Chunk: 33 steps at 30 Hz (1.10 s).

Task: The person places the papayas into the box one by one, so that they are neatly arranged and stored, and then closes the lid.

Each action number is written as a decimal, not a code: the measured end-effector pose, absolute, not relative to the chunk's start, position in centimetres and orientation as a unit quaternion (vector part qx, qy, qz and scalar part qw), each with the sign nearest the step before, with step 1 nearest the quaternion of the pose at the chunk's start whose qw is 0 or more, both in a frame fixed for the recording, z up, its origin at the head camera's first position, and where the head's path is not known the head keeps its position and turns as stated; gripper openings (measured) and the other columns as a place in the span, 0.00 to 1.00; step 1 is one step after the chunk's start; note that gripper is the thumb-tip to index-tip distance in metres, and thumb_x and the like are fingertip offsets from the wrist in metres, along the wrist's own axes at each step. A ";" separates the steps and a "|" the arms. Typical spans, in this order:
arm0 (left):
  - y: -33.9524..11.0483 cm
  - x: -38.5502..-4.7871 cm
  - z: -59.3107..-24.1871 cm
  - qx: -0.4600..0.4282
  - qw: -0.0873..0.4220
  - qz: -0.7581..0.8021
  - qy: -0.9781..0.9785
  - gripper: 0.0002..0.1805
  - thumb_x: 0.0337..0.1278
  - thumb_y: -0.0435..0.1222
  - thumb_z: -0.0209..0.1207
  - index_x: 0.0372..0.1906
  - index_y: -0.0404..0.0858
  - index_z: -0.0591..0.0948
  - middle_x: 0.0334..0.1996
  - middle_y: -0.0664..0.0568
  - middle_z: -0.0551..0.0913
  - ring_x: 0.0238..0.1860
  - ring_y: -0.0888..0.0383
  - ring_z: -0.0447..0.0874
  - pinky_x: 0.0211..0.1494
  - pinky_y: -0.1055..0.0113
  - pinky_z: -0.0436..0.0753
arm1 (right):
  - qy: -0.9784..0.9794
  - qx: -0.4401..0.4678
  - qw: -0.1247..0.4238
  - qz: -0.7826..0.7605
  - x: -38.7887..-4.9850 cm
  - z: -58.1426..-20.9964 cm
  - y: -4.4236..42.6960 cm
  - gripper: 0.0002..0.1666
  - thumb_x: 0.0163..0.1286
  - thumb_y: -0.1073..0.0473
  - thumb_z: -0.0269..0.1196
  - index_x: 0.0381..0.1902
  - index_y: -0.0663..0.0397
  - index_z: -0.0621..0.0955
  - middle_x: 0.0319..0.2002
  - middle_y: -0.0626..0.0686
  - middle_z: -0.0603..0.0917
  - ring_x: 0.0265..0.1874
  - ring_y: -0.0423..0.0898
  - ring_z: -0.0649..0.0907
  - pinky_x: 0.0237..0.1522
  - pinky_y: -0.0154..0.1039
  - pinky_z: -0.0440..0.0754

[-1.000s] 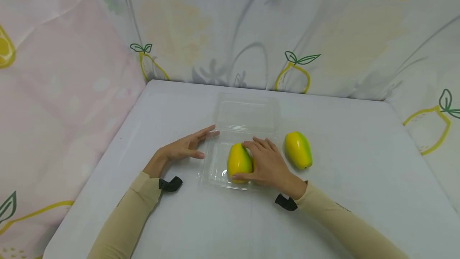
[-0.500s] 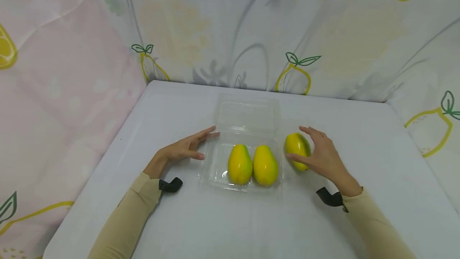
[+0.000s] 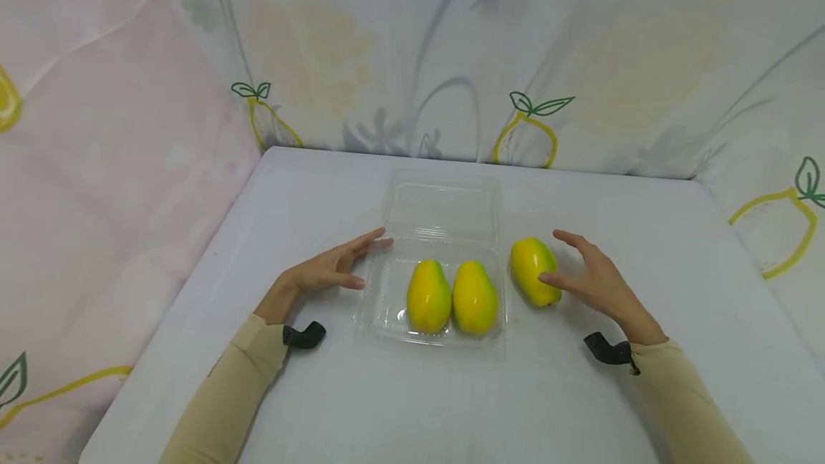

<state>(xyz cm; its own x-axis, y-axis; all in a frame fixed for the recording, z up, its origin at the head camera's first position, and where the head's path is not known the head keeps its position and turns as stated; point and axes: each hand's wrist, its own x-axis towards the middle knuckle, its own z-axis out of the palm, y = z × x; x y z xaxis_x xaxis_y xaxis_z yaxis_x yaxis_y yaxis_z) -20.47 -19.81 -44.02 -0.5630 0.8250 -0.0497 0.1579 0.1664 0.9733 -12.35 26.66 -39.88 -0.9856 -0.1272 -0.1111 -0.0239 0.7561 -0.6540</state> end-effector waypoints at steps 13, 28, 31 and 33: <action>-20.5 -20.5 -44.0 0.354 0.310 0.548 0.691 0.50 0.59 0.30 0.59 0.79 0.43 0.42 0.78 0.44 0.50 0.79 0.45 0.37 0.76 0.38 0.36 | 0.934 -0.094 0.086 -0.335 -13.0 -41.7 26.4 0.49 0.61 0.42 0.69 0.72 0.61 0.63 0.71 0.67 0.65 0.71 0.68 0.61 0.67 0.69 0.57; -20.0 -20.6 -44.3 0.355 0.316 0.557 0.681 0.50 0.59 0.30 0.59 0.79 0.42 0.42 0.78 0.43 0.50 0.79 0.45 0.37 0.76 0.38 0.36 | 0.927 -0.238 0.052 -0.285 -12.4 -40.2 29.7 0.47 0.61 0.56 0.71 0.74 0.56 0.63 0.60 0.54 0.77 0.47 0.43 0.77 0.46 0.35 0.78; -19.9 -20.6 -44.3 0.355 0.316 0.557 0.681 0.50 0.59 0.30 0.59 0.79 0.42 0.42 0.78 0.43 0.50 0.79 0.44 0.37 0.76 0.38 0.36 | 0.928 -0.207 0.074 -0.300 -12.5 -40.1 29.7 0.48 0.61 0.52 0.71 0.74 0.57 0.62 0.61 0.57 0.76 0.44 0.46 0.78 0.43 0.33 0.79; -19.9 -20.6 -44.3 0.354 0.318 0.558 0.680 0.50 0.59 0.30 0.59 0.79 0.42 0.42 0.78 0.43 0.50 0.79 0.45 0.37 0.76 0.39 0.36 | 0.928 -0.191 0.098 -0.305 -12.3 -40.0 29.7 0.50 0.62 0.50 0.70 0.75 0.56 0.60 0.60 0.59 0.75 0.44 0.47 0.78 0.43 0.33 0.79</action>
<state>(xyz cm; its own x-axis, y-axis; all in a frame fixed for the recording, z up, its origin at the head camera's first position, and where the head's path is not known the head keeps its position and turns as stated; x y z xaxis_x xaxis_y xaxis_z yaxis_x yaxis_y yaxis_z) -20.58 -19.85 -44.30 -0.5473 0.8362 -0.0364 0.1263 0.1255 0.9840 -12.34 29.69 -39.97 -0.9076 -0.4149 -0.0642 -0.2956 0.7401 -0.6040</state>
